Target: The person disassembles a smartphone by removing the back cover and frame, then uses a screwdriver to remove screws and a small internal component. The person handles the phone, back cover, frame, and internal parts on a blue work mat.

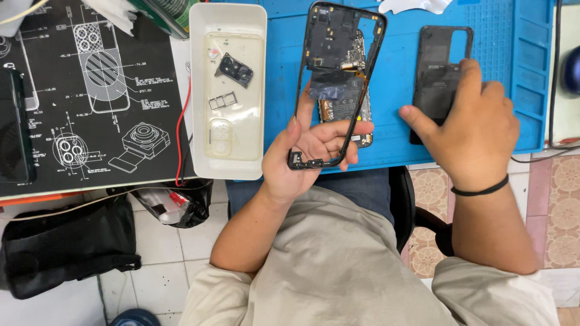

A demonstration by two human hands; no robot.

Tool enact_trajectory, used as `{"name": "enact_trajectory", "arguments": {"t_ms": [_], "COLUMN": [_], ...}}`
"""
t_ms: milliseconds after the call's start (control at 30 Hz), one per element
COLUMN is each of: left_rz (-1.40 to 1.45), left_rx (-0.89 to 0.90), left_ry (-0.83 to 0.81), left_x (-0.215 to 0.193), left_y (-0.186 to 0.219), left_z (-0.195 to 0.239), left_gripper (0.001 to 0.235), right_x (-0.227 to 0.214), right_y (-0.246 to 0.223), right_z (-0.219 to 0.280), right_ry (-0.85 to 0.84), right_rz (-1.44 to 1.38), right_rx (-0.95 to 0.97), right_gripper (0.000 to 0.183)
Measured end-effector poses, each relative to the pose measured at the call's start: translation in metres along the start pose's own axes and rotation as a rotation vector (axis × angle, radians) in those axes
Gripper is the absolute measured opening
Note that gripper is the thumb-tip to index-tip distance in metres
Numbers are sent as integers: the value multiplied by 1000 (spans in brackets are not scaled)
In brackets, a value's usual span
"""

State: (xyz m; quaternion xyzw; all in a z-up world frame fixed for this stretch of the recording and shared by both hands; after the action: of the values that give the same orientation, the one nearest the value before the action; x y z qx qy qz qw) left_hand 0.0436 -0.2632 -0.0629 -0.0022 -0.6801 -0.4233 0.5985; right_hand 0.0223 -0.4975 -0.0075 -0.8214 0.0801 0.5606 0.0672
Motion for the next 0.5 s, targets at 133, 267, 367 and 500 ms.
{"name": "enact_trajectory", "arguments": {"t_ms": [133, 267, 367, 500], "left_rz": [28, 41, 59, 115], "left_rx": [10, -5, -13, 10], "left_ry": [-17, -4, 8, 13], "left_x": [0, -3, -3, -4], "left_y": [1, 0, 1, 1], "left_z": [-3, -4, -3, -6], "left_gripper": [78, 77, 77, 74], "right_x": [9, 14, 34, 25], "right_y": [-4, 8, 29, 51], "right_z": [3, -7, -10, -11], "right_ry": [-11, 32, -145, -4], "right_rz": [-20, -194, -558, -1189], "right_rx": [-18, -43, 243, 539], "right_gripper": [96, 98, 78, 60]}}
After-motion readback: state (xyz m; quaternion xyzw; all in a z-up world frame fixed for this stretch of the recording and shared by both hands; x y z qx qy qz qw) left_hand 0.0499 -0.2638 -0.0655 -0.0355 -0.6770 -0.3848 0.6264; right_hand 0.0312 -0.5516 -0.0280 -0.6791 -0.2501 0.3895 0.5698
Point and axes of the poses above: each hand's wrist, its own z-axis away from the middle knuckle, its own x-axis out of the palm, y = z × x, the point moved 5 cm from there along -z, towards the middle knuckle, and after that the axes turned 12 degrees about y, right-handed, at the moved point
